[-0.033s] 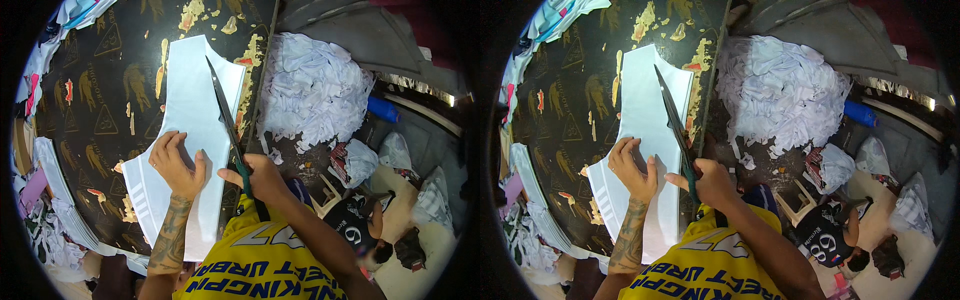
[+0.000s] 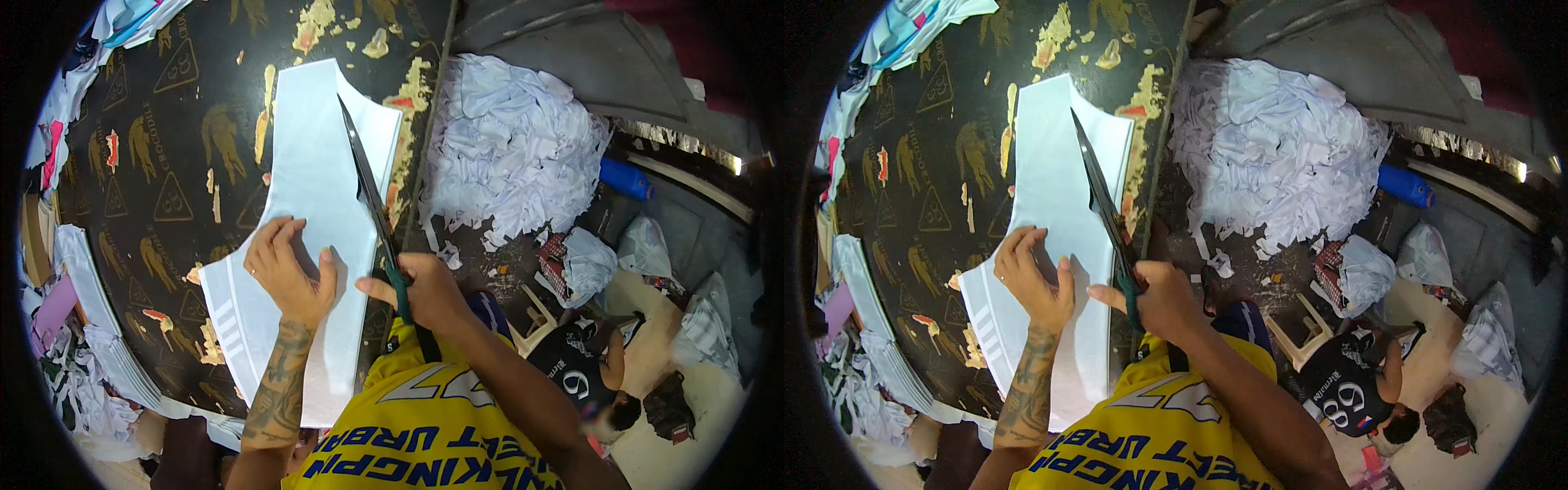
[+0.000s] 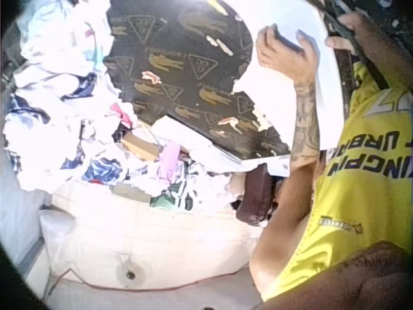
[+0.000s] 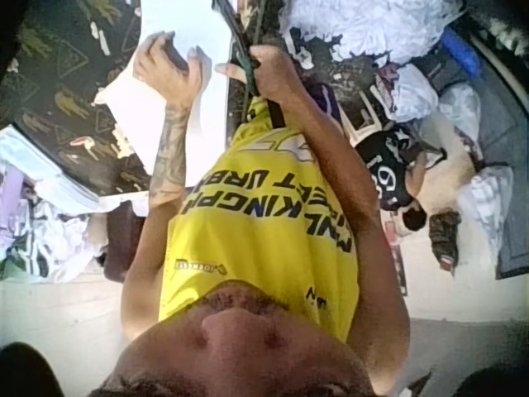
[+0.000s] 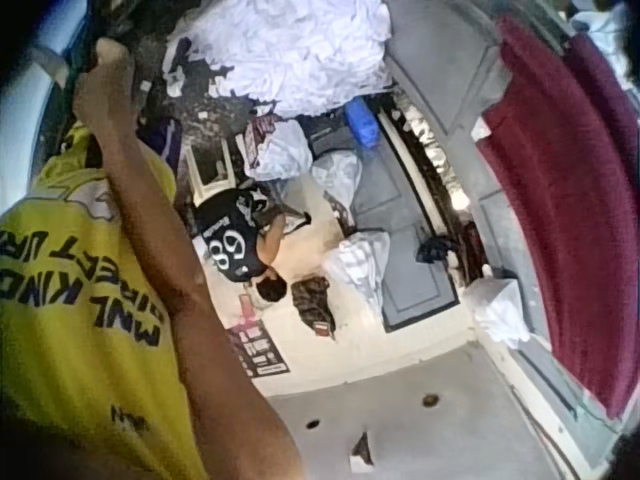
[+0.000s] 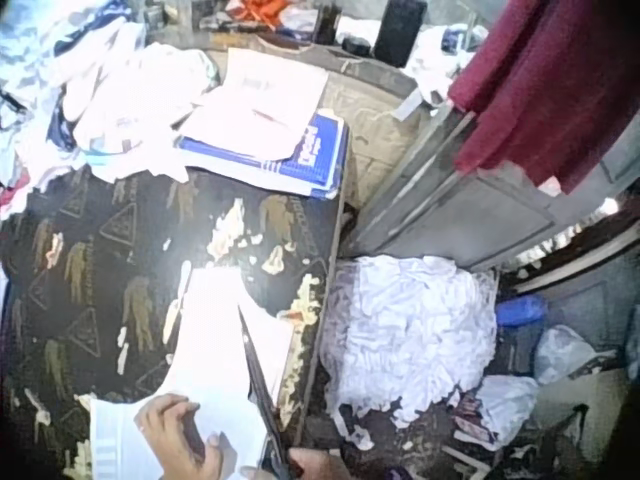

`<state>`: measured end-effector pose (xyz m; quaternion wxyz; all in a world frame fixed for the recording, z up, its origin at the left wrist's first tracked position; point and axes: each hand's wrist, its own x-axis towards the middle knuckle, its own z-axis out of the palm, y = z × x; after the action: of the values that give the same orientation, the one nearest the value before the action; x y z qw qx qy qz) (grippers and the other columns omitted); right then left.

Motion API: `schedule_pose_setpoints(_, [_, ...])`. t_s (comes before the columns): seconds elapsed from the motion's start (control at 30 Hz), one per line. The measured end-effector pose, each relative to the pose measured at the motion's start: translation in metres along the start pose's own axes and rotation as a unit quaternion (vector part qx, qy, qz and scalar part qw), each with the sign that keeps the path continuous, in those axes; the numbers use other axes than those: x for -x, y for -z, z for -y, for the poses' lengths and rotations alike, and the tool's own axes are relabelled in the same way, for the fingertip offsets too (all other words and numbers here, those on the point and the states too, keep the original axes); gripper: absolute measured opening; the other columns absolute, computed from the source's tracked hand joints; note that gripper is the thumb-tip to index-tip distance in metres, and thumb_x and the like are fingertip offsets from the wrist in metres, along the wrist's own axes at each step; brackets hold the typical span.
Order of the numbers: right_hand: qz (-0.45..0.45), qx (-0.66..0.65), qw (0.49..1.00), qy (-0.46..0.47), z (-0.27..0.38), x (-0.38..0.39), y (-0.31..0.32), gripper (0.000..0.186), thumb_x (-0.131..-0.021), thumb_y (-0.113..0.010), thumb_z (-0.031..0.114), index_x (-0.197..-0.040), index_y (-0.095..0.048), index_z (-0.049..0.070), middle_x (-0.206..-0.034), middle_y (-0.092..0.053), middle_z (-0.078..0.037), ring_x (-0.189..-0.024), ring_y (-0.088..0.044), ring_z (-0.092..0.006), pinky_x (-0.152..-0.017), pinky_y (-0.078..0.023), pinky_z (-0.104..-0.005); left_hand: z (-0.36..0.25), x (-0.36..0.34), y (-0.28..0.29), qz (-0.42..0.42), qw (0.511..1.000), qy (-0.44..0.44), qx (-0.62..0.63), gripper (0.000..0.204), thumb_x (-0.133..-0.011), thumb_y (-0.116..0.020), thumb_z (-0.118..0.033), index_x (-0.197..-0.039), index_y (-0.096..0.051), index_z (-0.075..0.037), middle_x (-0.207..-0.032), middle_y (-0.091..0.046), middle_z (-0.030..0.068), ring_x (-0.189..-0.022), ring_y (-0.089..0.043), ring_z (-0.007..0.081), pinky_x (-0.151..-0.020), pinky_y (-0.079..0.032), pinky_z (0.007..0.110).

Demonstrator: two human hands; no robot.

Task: The person aligns a white fabric sheet on a table, uses shears to cut it into a specific shape, and repeats the process with another printed fabric sheet. The person handles the fabric and shears throughout, cutting and repositioning the material on the table.

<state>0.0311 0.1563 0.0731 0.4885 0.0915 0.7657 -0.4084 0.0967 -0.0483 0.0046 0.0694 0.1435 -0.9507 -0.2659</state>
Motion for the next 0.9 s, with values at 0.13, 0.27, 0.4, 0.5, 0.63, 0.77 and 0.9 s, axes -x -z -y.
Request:
schedule_pose_setpoints(0.13, [-0.005,-0.003,1.0,0.002,0.011,-0.015,0.0,0.055,-0.091,-0.09,0.047,-0.07,-0.062,0.005,-0.063,-0.052,0.005,-0.063,-0.047,-0.0067,-0.058,-0.041,-0.0301,0.002,-0.002,-0.002,-0.015,1.0,-0.004,0.006,0.052,-0.094,-0.068,-0.045,-0.126,-0.067,-0.004,-0.133,-0.061,0.0153,-0.13,-0.052,0.0346,-0.109,-0.029,0.051])
schedule_pose_setpoints(0.27, [-0.021,0.005,1.0,0.017,0.023,-0.027,-0.002,0.053,-0.09,-0.09,0.05,-0.077,-0.069,0.003,-0.064,-0.054,0.005,-0.064,-0.049,-0.0066,-0.059,-0.042,-0.0291,0.004,-0.005,-0.005,-0.009,1.0,0.013,0.0,0.053,-0.093,-0.068,-0.045,-0.126,-0.067,-0.004,-0.133,-0.061,0.0143,-0.129,-0.052,0.0342,-0.109,-0.029,0.051])
schedule_pose_setpoints(0.4, [-0.03,0.009,0.999,0.008,0.032,-0.032,0.0,0.055,-0.089,-0.091,0.05,-0.074,-0.065,0.004,-0.064,-0.054,0.005,-0.064,-0.047,-0.0056,-0.058,-0.04,-0.0296,0.002,-0.006,-0.006,-0.002,1.0,0.02,0.005,0.053,-0.092,-0.068,-0.045,-0.126,-0.067,-0.005,-0.133,-0.061,0.0135,-0.129,-0.052,0.0339,-0.109,-0.029,0.051])
schedule_pose_setpoints(0.5, [-0.016,-0.012,1.0,0.001,0.033,-0.039,0.001,0.055,-0.09,-0.091,0.048,-0.069,-0.062,0.006,-0.063,-0.052,0.005,-0.063,-0.045,-0.0052,-0.057,-0.038,-0.0281,0.001,-0.006,-0.007,-0.006,1.0,0.022,0.004,0.052,-0.092,-0.068,-0.044,-0.126,-0.067,-0.005,-0.133,-0.061,0.0134,-0.129,-0.052,0.0338,-0.109,-0.029,0.051])
schedule_pose_setpoints(0.63, [-0.037,0.01,0.998,0.054,0.034,-0.051,0.005,0.056,-0.088,-0.091,0.049,-0.069,-0.063,0.005,-0.062,-0.055,0.001,-0.059,-0.048,-0.0096,-0.056,-0.04,-0.0314,0.0,-0.007,-0.003,-0.017,1.0,0.008,0.009,0.046,-0.094,-0.067,-0.04,-0.125,-0.067,-0.006,-0.133,-0.061,0.0135,-0.129,-0.052,0.0333,-0.109,-0.029,0.051])
schedule_pose_setpoints(0.77, [-0.061,-0.019,0.991,0.115,0.049,-0.054,0.045,0.055,-0.088,-0.091,0.044,-0.067,-0.064,0.002,-0.064,-0.06,-0.006,-0.059,-0.052,-0.0166,-0.059,-0.045,-0.0377,-0.014,-0.014,0.005,0.016,0.994,0.105,0.034,0.029,-0.095,-0.07,-0.025,-0.12,-0.07,-0.01,-0.126,-0.062,0.0096,-0.124,-0.054,0.0318,-0.107,-0.031,0.049])
schedule_pose_setpoints(0.9, [-0.057,0.05,0.982,0.175,0.079,-0.052,0.136,0.05,-0.093,-0.09,0.034,-0.068,-0.059,0.004,-0.065,-0.055,0.002,-0.061,-0.049,-0.0085,-0.056,-0.04,-0.0305,-0.061,-0.054,-0.002,-0.084,0.988,0.123,0.025,0.027,-0.087,-0.082,-0.025,-0.111,-0.075,-0.015,-0.115,-0.062,0.008,-0.118,-0.057,0.0298,-0.103,-0.036,0.05])
